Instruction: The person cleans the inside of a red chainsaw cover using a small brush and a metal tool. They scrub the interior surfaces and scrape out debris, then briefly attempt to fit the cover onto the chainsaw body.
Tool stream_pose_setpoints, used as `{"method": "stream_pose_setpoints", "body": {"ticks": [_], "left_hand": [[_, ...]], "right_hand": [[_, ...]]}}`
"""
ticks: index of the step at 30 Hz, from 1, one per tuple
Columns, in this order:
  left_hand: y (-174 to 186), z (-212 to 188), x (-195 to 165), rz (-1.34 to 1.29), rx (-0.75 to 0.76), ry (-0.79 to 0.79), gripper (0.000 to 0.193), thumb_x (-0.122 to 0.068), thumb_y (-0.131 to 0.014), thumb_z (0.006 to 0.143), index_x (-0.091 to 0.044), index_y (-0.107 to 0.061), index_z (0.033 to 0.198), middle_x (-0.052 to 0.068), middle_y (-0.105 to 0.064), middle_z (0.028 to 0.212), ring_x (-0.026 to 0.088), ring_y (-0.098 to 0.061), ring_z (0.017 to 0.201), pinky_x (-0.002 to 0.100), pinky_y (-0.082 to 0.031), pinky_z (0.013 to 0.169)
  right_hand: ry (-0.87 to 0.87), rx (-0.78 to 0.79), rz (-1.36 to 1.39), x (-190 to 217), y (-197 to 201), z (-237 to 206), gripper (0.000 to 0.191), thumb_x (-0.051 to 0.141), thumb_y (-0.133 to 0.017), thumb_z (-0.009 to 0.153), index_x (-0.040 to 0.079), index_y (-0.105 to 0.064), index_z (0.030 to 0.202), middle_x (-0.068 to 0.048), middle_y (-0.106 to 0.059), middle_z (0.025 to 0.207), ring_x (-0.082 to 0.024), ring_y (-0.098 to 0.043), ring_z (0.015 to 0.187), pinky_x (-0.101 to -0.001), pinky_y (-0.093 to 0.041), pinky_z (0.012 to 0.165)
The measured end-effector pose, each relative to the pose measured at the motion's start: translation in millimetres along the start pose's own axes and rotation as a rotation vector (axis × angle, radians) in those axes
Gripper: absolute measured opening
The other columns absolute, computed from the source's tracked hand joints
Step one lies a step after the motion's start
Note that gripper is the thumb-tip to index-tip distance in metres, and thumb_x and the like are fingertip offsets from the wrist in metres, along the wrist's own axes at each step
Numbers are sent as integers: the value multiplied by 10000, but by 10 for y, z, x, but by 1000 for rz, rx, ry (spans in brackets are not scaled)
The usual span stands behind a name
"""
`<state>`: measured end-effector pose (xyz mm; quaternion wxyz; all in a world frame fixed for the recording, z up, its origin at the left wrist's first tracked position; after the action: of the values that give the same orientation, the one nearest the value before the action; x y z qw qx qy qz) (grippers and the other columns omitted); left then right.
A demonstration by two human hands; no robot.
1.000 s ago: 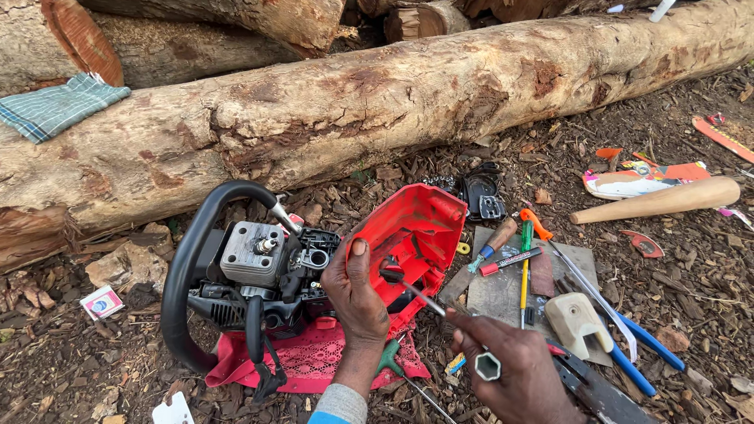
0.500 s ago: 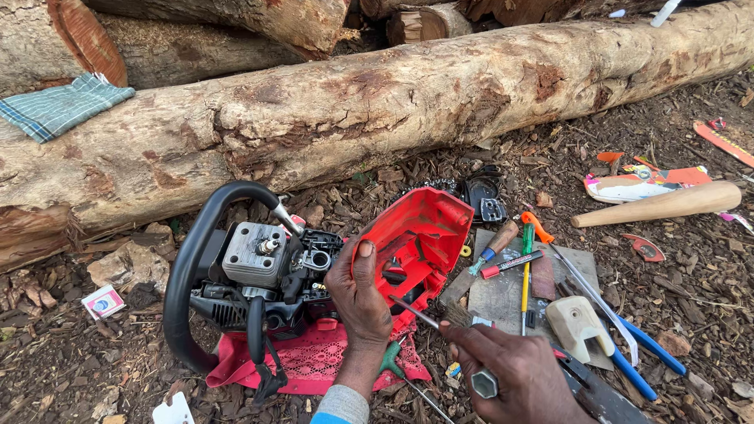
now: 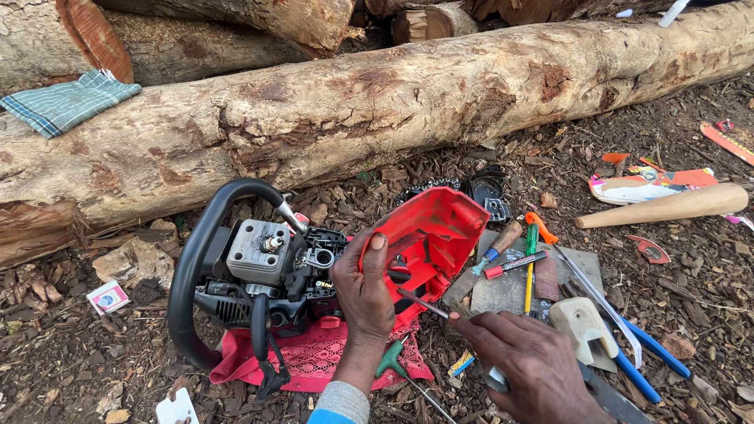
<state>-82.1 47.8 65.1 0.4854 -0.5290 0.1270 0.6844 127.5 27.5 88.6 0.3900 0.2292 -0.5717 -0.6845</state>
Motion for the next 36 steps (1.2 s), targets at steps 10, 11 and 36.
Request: {"method": "stream_pose_setpoints", "body": {"ticks": [10,11,36], "left_hand": [[-35,24,-38,149,84,45,391,-366,-598,974,-15,-760,1031,42,-706,776,112,-672,703,284,-575,606],[-56,8,-88,182,103,-17,391,-362,-604,993,-7,-764,1028,51,-714,799,117,-671,729,283,-555,637],[-99,-55,73,94,110,47,455,-393,-577,1012,19,-764,1065,32,-682,735,100,-625,685,278,-542,610]], "right_hand": [[67,26,43,-71,-18,-28,879,180,-837,537,150,-630,1390,-32,-692,1172,-266,-668,1050,-429,-525,797],[64,22,41,-65,-29,-20,841,136,-829,546,146,-639,1365,-39,-696,1176,-269,-670,1029,-427,-537,804],[102,-15,80,84,-42,19,861,85,-777,503,110,-607,1347,-81,-690,1137,-307,-662,1047,-448,-546,853]]}}
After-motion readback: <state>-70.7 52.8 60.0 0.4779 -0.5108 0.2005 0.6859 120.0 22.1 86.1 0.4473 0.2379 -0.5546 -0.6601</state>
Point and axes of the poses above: each hand's wrist, its own z-axis towards the middle knuckle, its own y-axis out of the back of the hand, x = y × z, the point moved 7 cm from there along z, towards the middle knuckle
